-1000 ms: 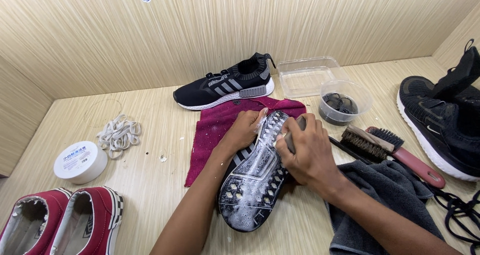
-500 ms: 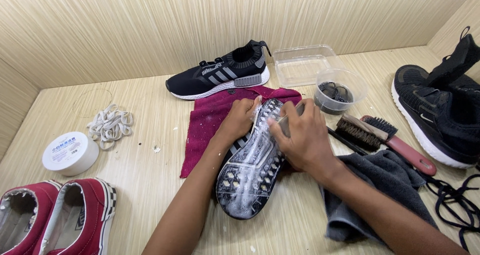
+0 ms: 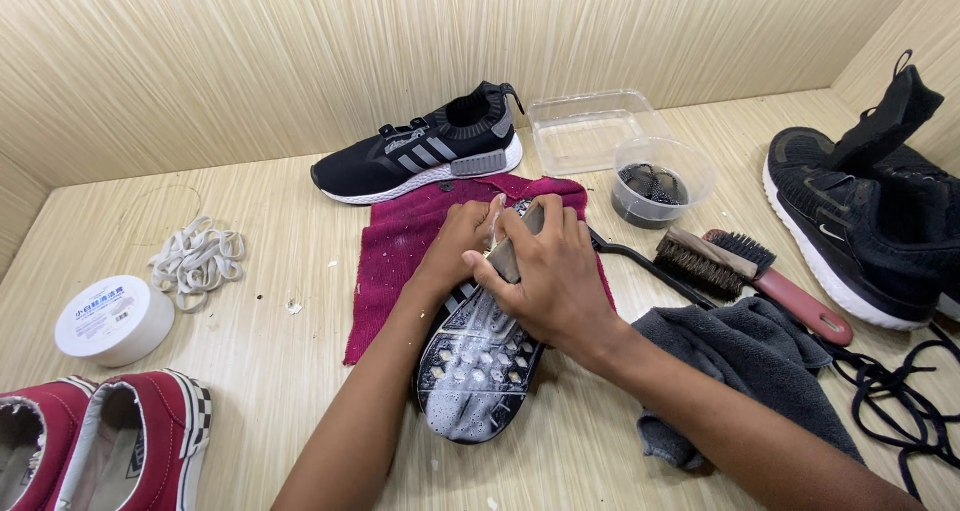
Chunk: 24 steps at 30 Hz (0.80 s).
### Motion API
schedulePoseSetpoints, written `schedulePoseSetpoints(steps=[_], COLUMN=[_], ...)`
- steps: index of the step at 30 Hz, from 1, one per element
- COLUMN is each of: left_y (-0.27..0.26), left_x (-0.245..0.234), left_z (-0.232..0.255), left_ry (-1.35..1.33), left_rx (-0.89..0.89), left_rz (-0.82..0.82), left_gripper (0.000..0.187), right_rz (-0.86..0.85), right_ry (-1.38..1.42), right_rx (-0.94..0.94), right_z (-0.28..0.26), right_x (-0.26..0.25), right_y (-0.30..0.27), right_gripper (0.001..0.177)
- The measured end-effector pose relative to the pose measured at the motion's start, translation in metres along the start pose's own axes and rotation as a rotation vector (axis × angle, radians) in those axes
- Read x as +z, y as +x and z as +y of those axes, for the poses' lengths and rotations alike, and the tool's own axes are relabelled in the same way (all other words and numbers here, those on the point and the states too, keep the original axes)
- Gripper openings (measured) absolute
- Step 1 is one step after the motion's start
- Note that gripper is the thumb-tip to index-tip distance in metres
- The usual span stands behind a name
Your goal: The person scrubs the sole of a black sneaker with a brush and cleaning solution. They repeatedly dip the brush into a container of liquid and continue scrubbing the shoe's bottom surface.
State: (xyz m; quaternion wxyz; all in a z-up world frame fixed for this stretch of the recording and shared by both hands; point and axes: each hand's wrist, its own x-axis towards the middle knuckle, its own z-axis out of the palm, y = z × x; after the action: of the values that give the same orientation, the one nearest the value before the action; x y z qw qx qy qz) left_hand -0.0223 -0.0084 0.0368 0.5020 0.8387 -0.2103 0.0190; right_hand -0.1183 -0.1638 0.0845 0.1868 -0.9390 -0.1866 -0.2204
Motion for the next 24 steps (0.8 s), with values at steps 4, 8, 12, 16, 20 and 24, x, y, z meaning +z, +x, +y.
schedulePoseSetpoints(steps=[4,8,12,16,20,24], left_y=[0.004,0.005,0.004,0.014,0.013,0.009], left_x=[0.011,0.018,0.023,0.016,0.025,0.022], left_z=[-0.018,-0.036,-0.042,-0.043,-0.049,-0.049], left_ry=[-0.051,-0.039,-0.023,-0.019,-0.019,-0.035], left_rx=[0.002,0.012,-0.016,0.03,0.035,0.072], left_rz=[0.008,0.019,-0.005,-0.003,0.023,0.019], left_gripper=[0.064,0.067,0.065,0.066,0.065,0.064], right_rz=[-0.068,-0.024,-0.172,-0.102,-0.052,-0.013], right_ry=[0.095,0.183,-0.052,-0.05,0.191,0.278], right_rx=[-0.219,-0.423,0.013,0.035,-0.359,-0.654], right_z=[-0.073,-0.081,-0.011,-0.024,-0.086,-0.053], right_x=[-0.032,-0.032,-0.022,-0.027,-0.043,-0.019], right_y=[-0.038,-0.052,-0.002,-0.009,-0.058,-0.053], right_gripper=[0.053,0.057,0.067,0.062,0.056,0.058])
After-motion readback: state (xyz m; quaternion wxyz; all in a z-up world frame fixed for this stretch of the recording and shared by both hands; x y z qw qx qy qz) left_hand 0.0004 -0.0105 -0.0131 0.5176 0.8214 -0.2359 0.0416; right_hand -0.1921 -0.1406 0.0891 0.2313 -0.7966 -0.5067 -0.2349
